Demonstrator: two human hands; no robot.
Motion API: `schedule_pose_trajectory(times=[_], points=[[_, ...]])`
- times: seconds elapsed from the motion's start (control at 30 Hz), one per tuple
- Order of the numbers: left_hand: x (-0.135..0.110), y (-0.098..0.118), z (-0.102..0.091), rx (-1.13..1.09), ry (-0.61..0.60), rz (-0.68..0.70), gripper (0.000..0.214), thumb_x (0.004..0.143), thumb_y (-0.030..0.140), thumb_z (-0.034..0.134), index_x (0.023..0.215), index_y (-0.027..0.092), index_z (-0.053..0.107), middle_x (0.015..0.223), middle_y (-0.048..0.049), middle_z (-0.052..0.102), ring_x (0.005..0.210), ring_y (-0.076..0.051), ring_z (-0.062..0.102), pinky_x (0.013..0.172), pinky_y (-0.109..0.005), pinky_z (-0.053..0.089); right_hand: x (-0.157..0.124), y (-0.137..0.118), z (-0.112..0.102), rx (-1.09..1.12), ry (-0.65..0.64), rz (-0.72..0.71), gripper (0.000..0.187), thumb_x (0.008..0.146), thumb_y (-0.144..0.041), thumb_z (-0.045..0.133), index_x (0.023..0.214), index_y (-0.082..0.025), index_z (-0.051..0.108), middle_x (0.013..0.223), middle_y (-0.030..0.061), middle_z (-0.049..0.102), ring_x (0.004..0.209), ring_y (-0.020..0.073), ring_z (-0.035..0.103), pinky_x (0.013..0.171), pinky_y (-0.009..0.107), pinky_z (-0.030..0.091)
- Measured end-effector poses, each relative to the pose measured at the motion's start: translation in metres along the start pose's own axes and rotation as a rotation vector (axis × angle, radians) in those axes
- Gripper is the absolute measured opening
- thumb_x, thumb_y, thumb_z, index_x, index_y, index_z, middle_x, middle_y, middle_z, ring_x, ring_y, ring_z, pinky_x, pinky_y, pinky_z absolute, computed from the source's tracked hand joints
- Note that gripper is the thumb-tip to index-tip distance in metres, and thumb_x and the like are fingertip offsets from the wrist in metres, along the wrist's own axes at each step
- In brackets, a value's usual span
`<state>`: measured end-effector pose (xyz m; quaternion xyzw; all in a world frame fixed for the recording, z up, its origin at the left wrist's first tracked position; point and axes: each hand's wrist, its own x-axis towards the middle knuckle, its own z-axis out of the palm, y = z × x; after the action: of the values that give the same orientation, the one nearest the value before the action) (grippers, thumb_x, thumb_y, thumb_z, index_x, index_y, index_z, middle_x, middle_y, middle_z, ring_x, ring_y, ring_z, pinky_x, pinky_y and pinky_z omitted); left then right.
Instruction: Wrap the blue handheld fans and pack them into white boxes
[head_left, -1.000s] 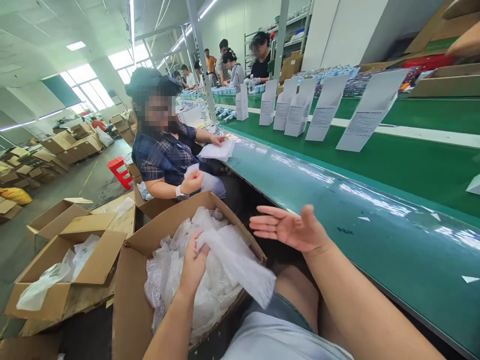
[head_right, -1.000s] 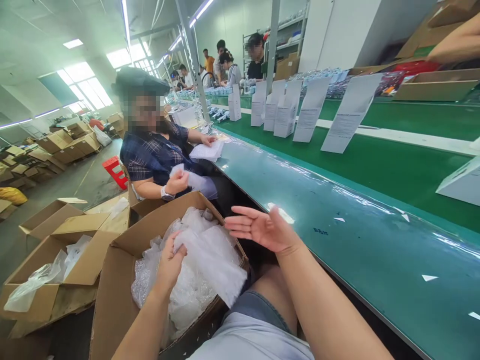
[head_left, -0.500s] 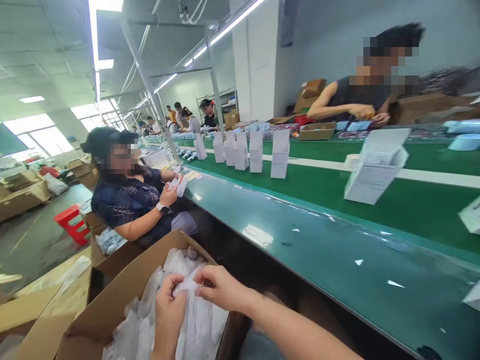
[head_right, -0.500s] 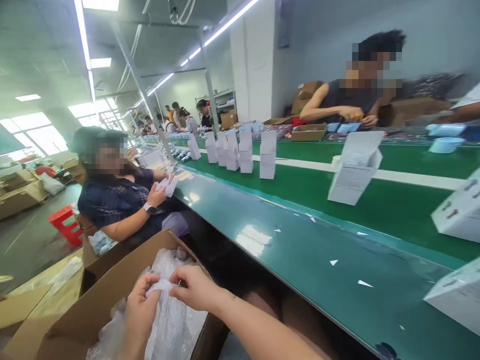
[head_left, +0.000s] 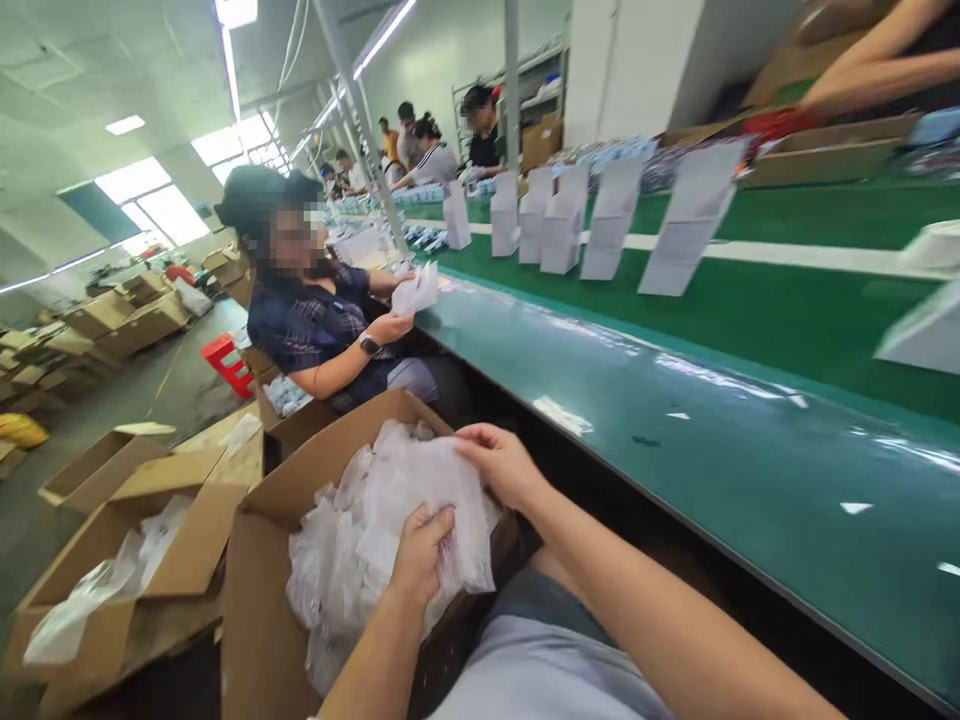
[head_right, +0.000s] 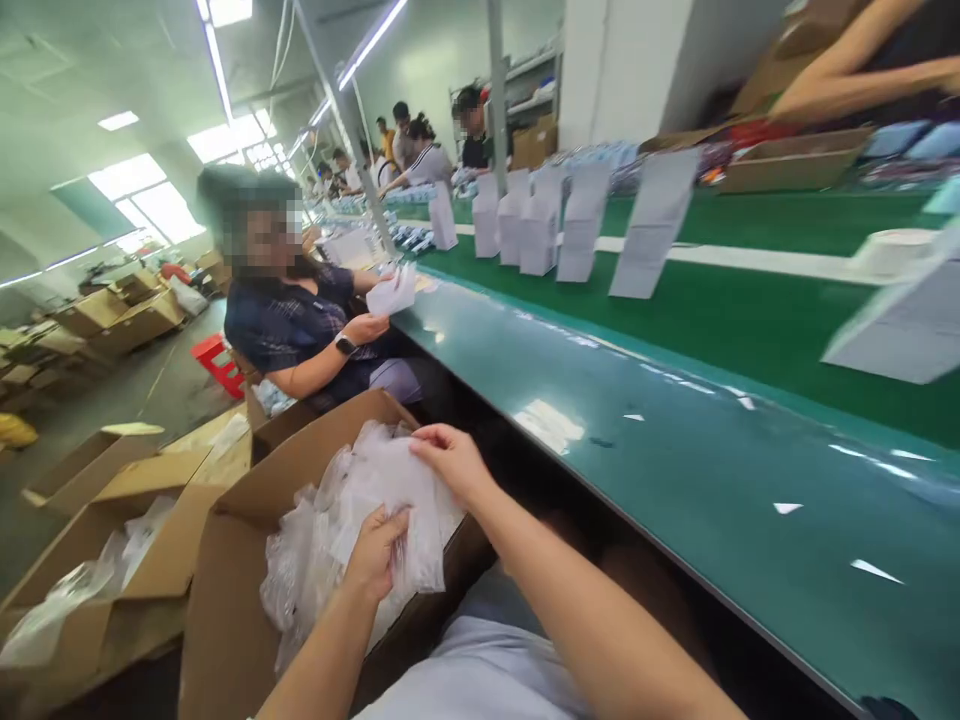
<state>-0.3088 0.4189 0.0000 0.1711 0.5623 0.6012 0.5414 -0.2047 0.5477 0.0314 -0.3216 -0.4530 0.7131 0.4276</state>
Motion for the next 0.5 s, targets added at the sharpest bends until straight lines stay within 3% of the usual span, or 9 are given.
schedule_pose_trajectory(times=[0.07,0.13,0.23,0.33,0.4,0.5], points=[[0.001,-0.001,-0.012,0.068,0.052,0.061,0.041,0.057,0.047,0.084,0.068,0.014,0.061,0.062,0.0016,0.058,0.058,-0.010,0.052,0.060,-0.023,0.041,0.010,0.006,-0.008,-0.044,0.096,-0.003,0.038,0.058,-0.041,0.078,0.086,-0.017,0.067,0.067,-0.0035,0.055,0.062,0.0118,0.046,0.060,0.027,0.037],[-0.001,0.001,-0.022,0.139,0.091,0.138,0.044,0.062,0.054,0.079,0.066,0.014,0.059,0.063,0.0023,0.056,0.060,-0.008,0.050,0.060,-0.021,0.040,0.017,0.012,-0.010,-0.139,0.151,-0.040,0.041,0.064,-0.041,0.074,0.096,-0.017,0.067,0.067,-0.0048,0.050,0.062,0.0115,0.044,0.061,0.027,0.036],[-0.006,-0.002,-0.025,0.085,0.050,0.093,0.049,0.069,0.058,0.073,0.095,0.018,0.063,0.088,-0.0014,0.064,0.076,-0.011,0.057,0.072,-0.022,0.045,0.019,0.021,0.001,-0.452,0.138,-0.205,0.033,0.073,-0.038,0.065,0.098,-0.018,0.069,0.072,-0.0019,0.051,0.065,0.0138,0.047,0.064,0.030,0.040],[-0.004,-0.015,-0.020,0.005,0.015,-0.008,0.066,0.060,0.040,0.084,0.115,0.022,0.053,0.101,-0.0033,0.065,0.083,-0.014,0.060,0.077,-0.026,0.046,0.020,0.030,0.018,-0.699,0.057,-0.444,0.019,0.079,-0.031,0.058,0.088,-0.019,0.070,0.077,0.0022,0.056,0.071,0.0170,0.052,0.069,0.033,0.044],[0.003,-0.024,-0.022,0.032,0.099,-0.044,0.052,0.058,0.027,0.083,0.103,0.018,0.058,0.090,-0.0017,0.065,0.078,-0.013,0.058,0.072,-0.023,0.045,0.027,0.037,0.024,-0.779,0.060,-0.562,0.017,0.082,-0.027,0.054,0.084,-0.020,0.069,0.076,0.0034,0.057,0.073,0.0182,0.053,0.068,0.033,0.045],[0.018,-0.031,-0.036,0.063,0.242,-0.156,0.017,0.066,0.023,0.071,0.074,0.015,0.058,0.067,0.0024,0.055,0.062,-0.009,0.049,0.059,-0.020,0.038,0.043,0.043,0.024,-0.917,0.115,-0.647,0.018,0.085,-0.025,0.051,0.083,-0.020,0.068,0.076,0.0048,0.056,0.074,0.0191,0.054,0.066,0.033,0.046]])
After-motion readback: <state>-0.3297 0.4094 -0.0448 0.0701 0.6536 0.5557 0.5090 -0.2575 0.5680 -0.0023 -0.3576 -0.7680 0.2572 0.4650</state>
